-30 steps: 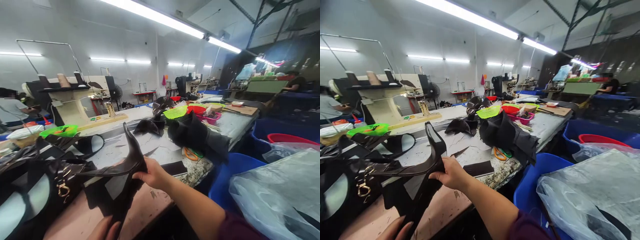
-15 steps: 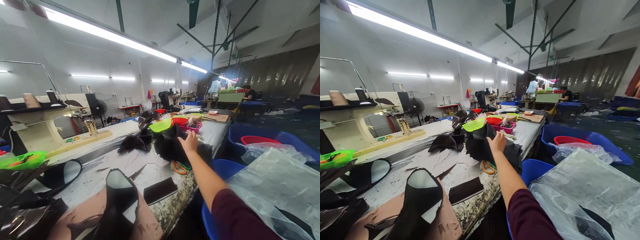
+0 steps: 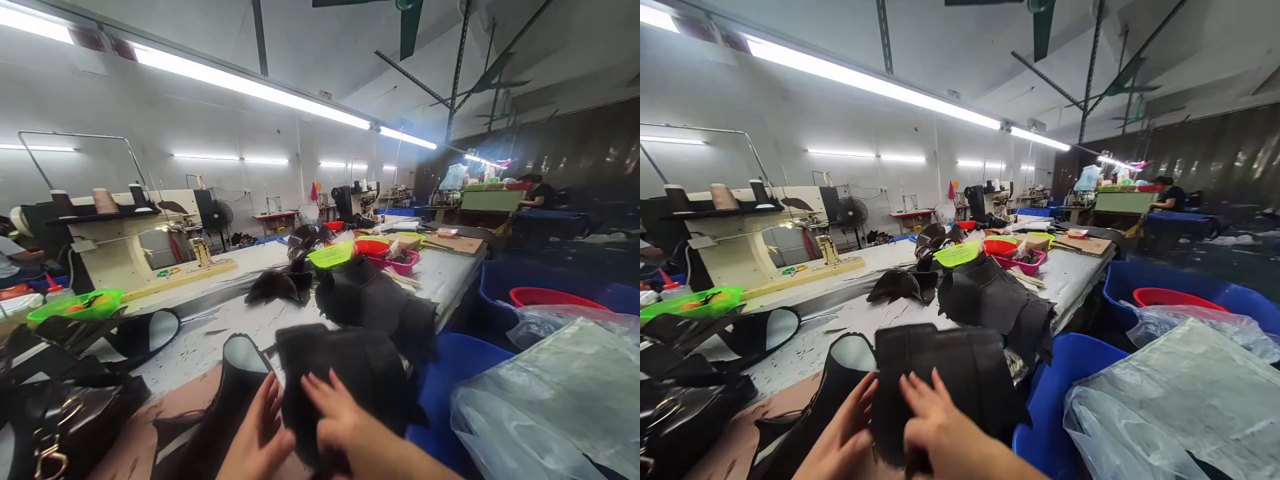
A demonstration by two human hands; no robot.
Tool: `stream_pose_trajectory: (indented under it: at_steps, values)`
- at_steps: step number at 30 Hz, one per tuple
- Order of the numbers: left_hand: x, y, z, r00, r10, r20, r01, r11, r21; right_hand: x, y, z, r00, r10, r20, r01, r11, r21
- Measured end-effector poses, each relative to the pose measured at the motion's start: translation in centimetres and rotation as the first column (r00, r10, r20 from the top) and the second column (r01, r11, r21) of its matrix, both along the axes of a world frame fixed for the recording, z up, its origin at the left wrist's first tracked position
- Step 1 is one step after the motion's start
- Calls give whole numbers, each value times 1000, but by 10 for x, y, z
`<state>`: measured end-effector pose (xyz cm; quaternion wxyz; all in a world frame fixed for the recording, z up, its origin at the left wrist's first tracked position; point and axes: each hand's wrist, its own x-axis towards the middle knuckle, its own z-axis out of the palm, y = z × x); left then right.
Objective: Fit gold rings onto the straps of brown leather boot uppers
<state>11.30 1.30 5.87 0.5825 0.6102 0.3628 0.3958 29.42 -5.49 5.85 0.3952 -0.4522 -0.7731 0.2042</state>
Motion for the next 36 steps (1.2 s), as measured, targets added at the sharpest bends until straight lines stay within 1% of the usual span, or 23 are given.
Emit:
stream_pose_trajectory:
  at_steps: [1,3,5,7,8,10,12,14,15,17,19,22,24,25,27,28,30,31,32,33,34,35,36]
  values:
    - [12,0,2,998,-60,-27,59,998,-35,-12,-2,-13,999,45,15,-45,998,-42]
    - [30,-1,5,997,-19,-75,18,1000,-15,-20,-8,-31,995,89,52,-86,995,-54]
    - [37,-6,8,993,-33,-112,40,997,58,-7,-16,-33,1000,23,-14,-22,999,38]
    - [34,-17,14,974,-164,-159,184,975,123,15,-26,-20,962,-208,-179,235,961,146]
    - [30,-23,18,955,-228,-192,258,955,148,26,-31,-10,946,-269,-183,296,944,143]
    - [21,-34,28,922,-282,-264,336,923,188,38,-39,10,964,-249,-97,251,968,16]
    - [15,-43,37,916,-258,-308,335,914,230,38,-44,22,992,-125,12,126,984,-126]
    - [10,-50,46,921,-225,-317,314,911,266,31,-47,27,997,-58,51,66,983,-170]
    - [6,-53,49,933,-193,-305,280,921,272,28,-47,27,997,-58,50,65,985,-161]
    - [-4,-55,57,974,-54,-220,105,967,231,26,-49,26,996,-81,26,84,984,-155]
    - [-21,-52,64,988,129,-84,-124,990,64,30,-51,23,995,-101,7,100,974,-203]
    - [-45,-38,75,953,298,50,-282,937,-208,43,-57,19,994,-113,-10,105,951,-291]
    - [-51,-24,83,941,336,42,-320,923,-215,52,-64,21,996,-82,-29,69,950,-305]
    - [-49,-17,87,941,339,8,-334,931,-151,56,-68,24,998,-48,-48,31,953,-302]
    - [-39,-5,96,929,354,-112,-341,933,118,61,-75,34,993,36,-110,-67,955,-288]
    - [-31,-2,100,896,410,-171,-346,885,312,62,-78,41,988,62,-143,-100,957,-274]
    - [-10,-6,109,816,535,-220,-298,714,634,60,-79,57,981,75,-178,-114,969,-218]
    - [0,-13,114,814,523,-254,-221,683,696,58,-78,65,983,64,-171,-95,979,-179]
    - [11,-23,117,841,425,-334,-92,722,686,54,-76,73,987,47,-152,-68,988,-136]
    - [21,-33,120,868,220,-445,110,788,606,50,-73,80,992,39,-117,-50,994,-94]
    - [30,-44,123,861,-6,-508,306,805,509,48,-70,86,997,33,-68,-37,998,-51]
    - [37,-53,125,864,-130,-486,364,828,426,46,-68,93,1000,18,-14,-18,1000,2]
    - [42,-60,126,891,-208,-403,358,868,343,47,-65,99,999,-15,33,13,997,70]
